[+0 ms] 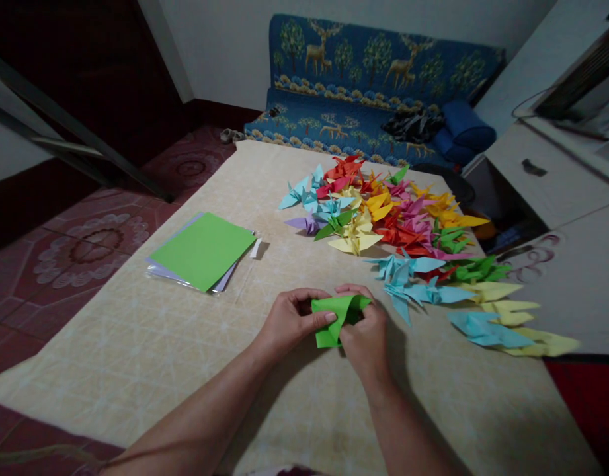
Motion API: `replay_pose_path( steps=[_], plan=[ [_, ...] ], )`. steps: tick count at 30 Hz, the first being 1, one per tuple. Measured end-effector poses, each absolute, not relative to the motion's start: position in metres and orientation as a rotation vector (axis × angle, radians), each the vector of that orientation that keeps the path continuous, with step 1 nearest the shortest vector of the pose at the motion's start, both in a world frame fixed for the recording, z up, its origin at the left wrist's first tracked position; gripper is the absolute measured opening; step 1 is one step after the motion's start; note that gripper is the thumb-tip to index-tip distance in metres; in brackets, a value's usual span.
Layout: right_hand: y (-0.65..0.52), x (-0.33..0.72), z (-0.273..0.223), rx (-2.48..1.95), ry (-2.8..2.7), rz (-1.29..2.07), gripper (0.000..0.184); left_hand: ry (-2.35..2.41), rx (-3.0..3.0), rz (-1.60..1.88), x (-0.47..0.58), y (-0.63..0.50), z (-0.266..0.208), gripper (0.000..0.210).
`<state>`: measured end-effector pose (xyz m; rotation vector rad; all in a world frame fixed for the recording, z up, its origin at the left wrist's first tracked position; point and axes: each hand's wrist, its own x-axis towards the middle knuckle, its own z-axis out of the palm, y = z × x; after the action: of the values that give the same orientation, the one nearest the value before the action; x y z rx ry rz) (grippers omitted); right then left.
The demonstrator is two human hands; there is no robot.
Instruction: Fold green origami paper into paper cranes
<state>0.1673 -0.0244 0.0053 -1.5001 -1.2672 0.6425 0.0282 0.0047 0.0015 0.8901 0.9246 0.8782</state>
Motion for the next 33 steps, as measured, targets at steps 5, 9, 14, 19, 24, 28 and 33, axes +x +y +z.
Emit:
replay_pose_path(
  steps=[5, 9, 14, 19, 24, 28, 33],
  plan=[
    [-0.025, 0.1682, 0.0069, -1.454, -1.257, 0.672, 0.016, 0.899, 0.888, 0.851, 0.0255, 0.0047, 0.0048, 0.044],
    [-0.0236, 0.1691, 0.0065, -1.448, -1.301, 0.666, 0.011, 0.857, 0.91, 0.838, 0.0228, 0.0046, 0.0056, 0.04],
    [-0.0221, 0.1681, 0.0077, -1.474, -1.31, 0.692, 0.012, 0.786, 0.936, 0.788, 0.0196, 0.0042, 0.0058, 0.042],
    [-0.0222, 0.1677, 0.0087, -1.489, -1.314, 0.712, 0.01, 0.797, 0.962, 0.783, 0.0191, 0.0042, 0.0056, 0.043],
    [-0.022, 0.1701, 0.0084, -1.471, -1.355, 0.706, 0.016, 0.79, 0.913, 0.81, 0.0192, 0.0042, 0.0059, 0.048],
    [-0.0216, 0.1704, 0.0078, -1.465, -1.351, 0.722, 0.02, 0.79, 0.93, 0.814, 0.0184, 0.0035, 0.0053, 0.053],
    [-0.0219, 0.1692, 0.0066, -1.473, -1.341, 0.719, 0.021, 0.818, 0.949, 0.804, 0.0194, 0.0027, 0.0034, 0.052]
  ],
)
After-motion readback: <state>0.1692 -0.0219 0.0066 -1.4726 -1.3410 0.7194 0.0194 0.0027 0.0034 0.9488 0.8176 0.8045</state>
